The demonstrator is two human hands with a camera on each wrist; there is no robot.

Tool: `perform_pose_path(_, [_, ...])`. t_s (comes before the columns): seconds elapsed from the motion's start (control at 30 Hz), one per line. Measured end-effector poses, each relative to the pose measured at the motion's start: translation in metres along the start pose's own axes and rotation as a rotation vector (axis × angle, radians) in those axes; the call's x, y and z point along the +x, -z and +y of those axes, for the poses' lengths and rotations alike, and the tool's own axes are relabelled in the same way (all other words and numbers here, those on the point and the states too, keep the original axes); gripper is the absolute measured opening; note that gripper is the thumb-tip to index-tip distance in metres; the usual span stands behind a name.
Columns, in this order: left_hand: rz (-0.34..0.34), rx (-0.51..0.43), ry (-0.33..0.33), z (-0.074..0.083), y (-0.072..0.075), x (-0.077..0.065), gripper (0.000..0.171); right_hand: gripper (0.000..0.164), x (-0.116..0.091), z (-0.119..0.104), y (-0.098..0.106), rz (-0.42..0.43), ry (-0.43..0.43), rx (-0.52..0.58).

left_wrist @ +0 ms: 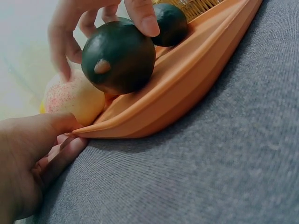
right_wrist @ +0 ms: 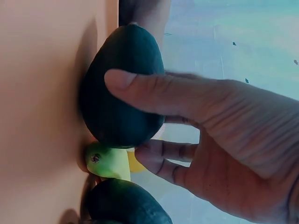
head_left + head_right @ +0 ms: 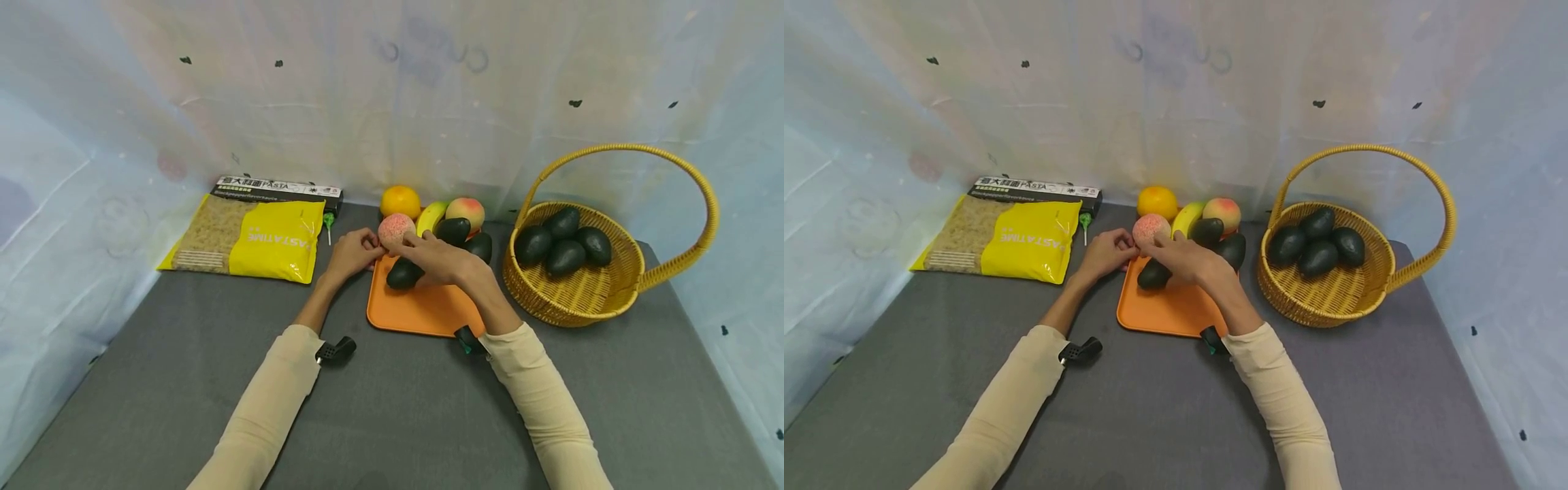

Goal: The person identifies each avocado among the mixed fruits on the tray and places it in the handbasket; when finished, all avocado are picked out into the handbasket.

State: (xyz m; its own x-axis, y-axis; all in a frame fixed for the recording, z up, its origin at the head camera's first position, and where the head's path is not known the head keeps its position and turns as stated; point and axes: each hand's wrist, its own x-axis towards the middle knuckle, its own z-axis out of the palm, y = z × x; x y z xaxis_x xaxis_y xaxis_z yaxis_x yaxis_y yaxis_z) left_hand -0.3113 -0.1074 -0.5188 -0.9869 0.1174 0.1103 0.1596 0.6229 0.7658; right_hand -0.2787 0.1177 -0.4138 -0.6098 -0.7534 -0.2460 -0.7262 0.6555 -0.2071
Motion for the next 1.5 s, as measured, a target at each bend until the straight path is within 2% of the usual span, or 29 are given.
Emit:
perform_pose_path(0.13, [-0.007, -0.004, 0.008, 0.001, -0.001, 0.000, 0.022, 0.066, 0.002, 0.000, 0.000, -0.029, -0.034, -0.014])
perform_pose_path(0.33, [-0.001, -0.018, 0.014, 0.001, -0.001, 0.003, 0.021, 0.077, 0.003, 0.003, 0.003, -0.058, -0.062, 0.057])
perform_pose_path(0.53, [0.007, -0.010, 0.006, 0.000, -0.002, 0.003, 0.022, 0.073, 0.002, 0.005, 0.006, -0.042, -0.043, 0.073])
perform_pose_path(0.77, [-0.010, -0.011, 0.012, 0.000, -0.003, 0.002, 0.023, 0.061, -0.009, 0.007, 0.011, 0.049, -0.006, 0.090])
perform_pose_path(0.9, [0.000, -0.013, -0.001, -0.001, -0.002, 0.001, 0.024, 0.055, -0.017, 0.010, 0.017, 0.160, 0.026, 0.103])
perform_pose_path(1.13, [0.000, -0.016, -0.005, -0.001, -0.001, 0.001, 0.022, 0.058, -0.030, 0.018, 0.028, 0.348, 0.048, 0.134])
perform_pose_path(1.27, [0.011, -0.021, -0.009, -0.002, 0.000, 0.002, 0.020, 0.066, -0.037, 0.021, 0.034, 0.387, -0.014, 0.163])
perform_pose_path(1.4, [0.007, -0.019, -0.004, -0.002, 0.000, 0.002, 0.020, 0.073, -0.044, 0.023, 0.039, 0.375, -0.104, 0.185])
perform_pose_path(1.5, [0.005, -0.019, 0.000, -0.002, 0.000, 0.002, 0.020, 0.073, -0.048, 0.024, 0.042, 0.370, -0.138, 0.173])
